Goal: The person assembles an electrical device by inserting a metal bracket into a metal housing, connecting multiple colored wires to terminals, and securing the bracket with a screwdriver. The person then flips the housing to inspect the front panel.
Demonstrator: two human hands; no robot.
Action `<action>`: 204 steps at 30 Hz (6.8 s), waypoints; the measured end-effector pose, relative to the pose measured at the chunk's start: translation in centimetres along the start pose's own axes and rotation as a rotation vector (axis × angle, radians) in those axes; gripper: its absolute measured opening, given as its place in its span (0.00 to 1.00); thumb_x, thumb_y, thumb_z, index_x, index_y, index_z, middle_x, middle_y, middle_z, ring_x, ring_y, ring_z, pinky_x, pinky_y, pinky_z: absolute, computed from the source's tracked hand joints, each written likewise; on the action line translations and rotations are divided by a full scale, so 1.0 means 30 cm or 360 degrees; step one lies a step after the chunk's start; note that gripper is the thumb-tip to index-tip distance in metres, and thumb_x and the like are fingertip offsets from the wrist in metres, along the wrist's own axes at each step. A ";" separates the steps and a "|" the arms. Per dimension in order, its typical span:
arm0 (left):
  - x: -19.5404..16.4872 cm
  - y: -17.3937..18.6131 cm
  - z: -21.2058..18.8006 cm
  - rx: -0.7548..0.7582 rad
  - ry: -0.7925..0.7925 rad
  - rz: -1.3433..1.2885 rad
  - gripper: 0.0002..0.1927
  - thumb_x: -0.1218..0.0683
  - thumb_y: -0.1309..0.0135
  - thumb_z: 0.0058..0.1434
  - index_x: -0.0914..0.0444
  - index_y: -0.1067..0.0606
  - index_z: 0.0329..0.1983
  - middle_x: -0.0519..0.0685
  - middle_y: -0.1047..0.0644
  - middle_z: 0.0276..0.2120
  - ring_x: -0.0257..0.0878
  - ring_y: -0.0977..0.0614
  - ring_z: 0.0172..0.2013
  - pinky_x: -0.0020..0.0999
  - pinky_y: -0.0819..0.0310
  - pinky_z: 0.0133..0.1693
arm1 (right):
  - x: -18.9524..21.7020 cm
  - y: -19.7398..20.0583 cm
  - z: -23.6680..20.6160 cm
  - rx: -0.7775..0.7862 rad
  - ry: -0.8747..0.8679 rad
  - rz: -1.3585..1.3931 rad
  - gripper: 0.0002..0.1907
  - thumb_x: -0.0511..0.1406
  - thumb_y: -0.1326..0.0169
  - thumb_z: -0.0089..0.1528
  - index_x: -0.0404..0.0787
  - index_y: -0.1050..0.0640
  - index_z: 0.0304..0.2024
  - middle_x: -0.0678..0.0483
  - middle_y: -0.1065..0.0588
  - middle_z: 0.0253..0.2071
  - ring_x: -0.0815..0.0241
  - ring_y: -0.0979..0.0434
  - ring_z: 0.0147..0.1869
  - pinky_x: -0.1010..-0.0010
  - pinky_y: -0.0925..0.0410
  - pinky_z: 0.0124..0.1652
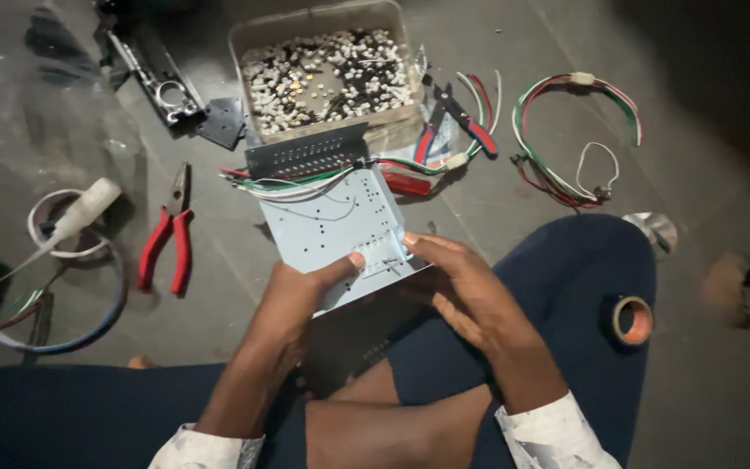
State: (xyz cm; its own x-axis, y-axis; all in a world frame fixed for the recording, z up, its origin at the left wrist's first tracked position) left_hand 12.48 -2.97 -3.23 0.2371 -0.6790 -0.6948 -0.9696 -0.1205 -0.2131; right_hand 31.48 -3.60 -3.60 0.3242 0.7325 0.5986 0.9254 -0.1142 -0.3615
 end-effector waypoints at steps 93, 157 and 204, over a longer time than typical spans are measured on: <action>0.053 -0.016 -0.010 0.0018 -0.0261 0.0077 0.18 0.63 0.39 0.50 0.71 0.19 0.46 0.51 0.15 0.38 0.37 0.16 0.38 0.32 0.24 0.43 | 0.340 -0.252 -0.161 -0.0173 0.1732 -0.1394 0.12 0.26 0.38 0.64 0.31 0.27 0.46 0.46 0.18 0.41 0.61 0.15 0.49 0.73 0.21 0.47; 0.098 0.010 0.080 0.0033 -0.0181 0.0141 0.18 0.63 0.38 0.50 0.73 0.19 0.45 0.53 0.15 0.38 0.39 0.16 0.37 0.34 0.23 0.41 | 0.242 -0.153 -0.089 0.0404 0.1252 -0.2287 0.18 0.26 0.40 0.55 0.40 0.19 0.49 0.51 0.19 0.42 0.57 0.17 0.42 0.66 0.27 0.41; 0.085 0.028 0.087 -0.0059 -0.0237 0.0500 0.16 0.58 0.36 0.51 0.70 0.19 0.41 0.52 0.16 0.31 0.38 0.16 0.30 0.34 0.22 0.33 | 0.199 -0.250 -0.120 0.0202 0.1221 -0.2641 0.32 0.25 0.43 0.55 0.47 0.26 0.62 0.45 0.23 0.56 0.43 0.19 0.47 0.55 0.28 0.42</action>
State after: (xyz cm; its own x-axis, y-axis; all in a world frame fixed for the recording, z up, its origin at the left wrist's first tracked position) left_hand 12.44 -2.90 -6.96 -0.0693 -0.5744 -0.8156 -0.9975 0.0496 0.0499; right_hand 27.18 -0.79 5.27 -0.7626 -0.4139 0.4971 0.3408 0.3962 0.8526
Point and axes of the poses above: each hand's wrist, its own z-axis towards the middle knuckle, its own y-axis out of the back of the hand, x = y × z, the point moved 7 cm from there along z, towards the middle knuckle
